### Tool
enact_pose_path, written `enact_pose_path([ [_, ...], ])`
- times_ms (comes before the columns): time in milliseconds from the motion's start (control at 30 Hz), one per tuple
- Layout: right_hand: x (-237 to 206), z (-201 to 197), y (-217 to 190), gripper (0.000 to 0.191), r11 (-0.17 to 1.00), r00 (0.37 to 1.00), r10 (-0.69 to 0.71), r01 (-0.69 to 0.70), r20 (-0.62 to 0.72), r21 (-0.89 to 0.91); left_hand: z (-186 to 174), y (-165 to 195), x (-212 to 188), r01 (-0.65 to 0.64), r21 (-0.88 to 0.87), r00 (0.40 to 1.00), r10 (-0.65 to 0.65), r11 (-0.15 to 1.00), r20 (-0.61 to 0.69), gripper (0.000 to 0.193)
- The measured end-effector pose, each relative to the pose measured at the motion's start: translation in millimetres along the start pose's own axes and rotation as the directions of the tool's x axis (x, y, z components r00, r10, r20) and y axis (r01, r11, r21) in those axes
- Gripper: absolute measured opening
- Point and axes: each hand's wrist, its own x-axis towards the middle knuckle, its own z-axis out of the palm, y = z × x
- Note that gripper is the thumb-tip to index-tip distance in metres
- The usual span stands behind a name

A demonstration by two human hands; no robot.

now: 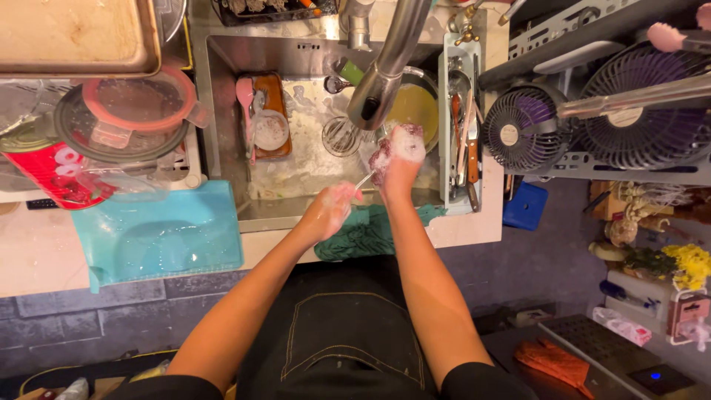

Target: The person washes dishes at a kitchen sink, scrubbing a spatula, utensils, a pot, and a bowl with a soapy sponge, rinsing each item under running water, and setting cleaned items aside while working through the dishes in the sink.

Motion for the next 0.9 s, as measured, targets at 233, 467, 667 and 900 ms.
enact_pose_path([
  [233, -23, -7, 6, 0.022, 0.963, 0.972, 0.193, -0.163, 0.132, -0.213, -25, -9, 11, 0.149, 0.002, 0.988, -0.149, 0.989, -0.049, 0.019],
  [467, -34, 5, 20, 0.012, 0.945, 0.932, 0.316, -0.325, 0.178, 0.028, -32, -5, 2, -0.184, 0.611, 0.919, 0.355, 0.770, -0.170, 0.018],
  [667, -46, -9, 36, 0.012, 0.971, 0.939, 0.236, -0.217, 0.248, -0.100, -54, -24, 16, -0.171, 0.691, 0.869, 0.439, 0.703, -0.231, 0.019],
  [900, -15, -40, 3, 0.013, 0.873, 0.883, 0.457, -0.422, 0.108, -0.246, -147, -36, 41, 0.083, 0.645, 0.652, 0.448, 0.760, -0.611, 0.021],
])
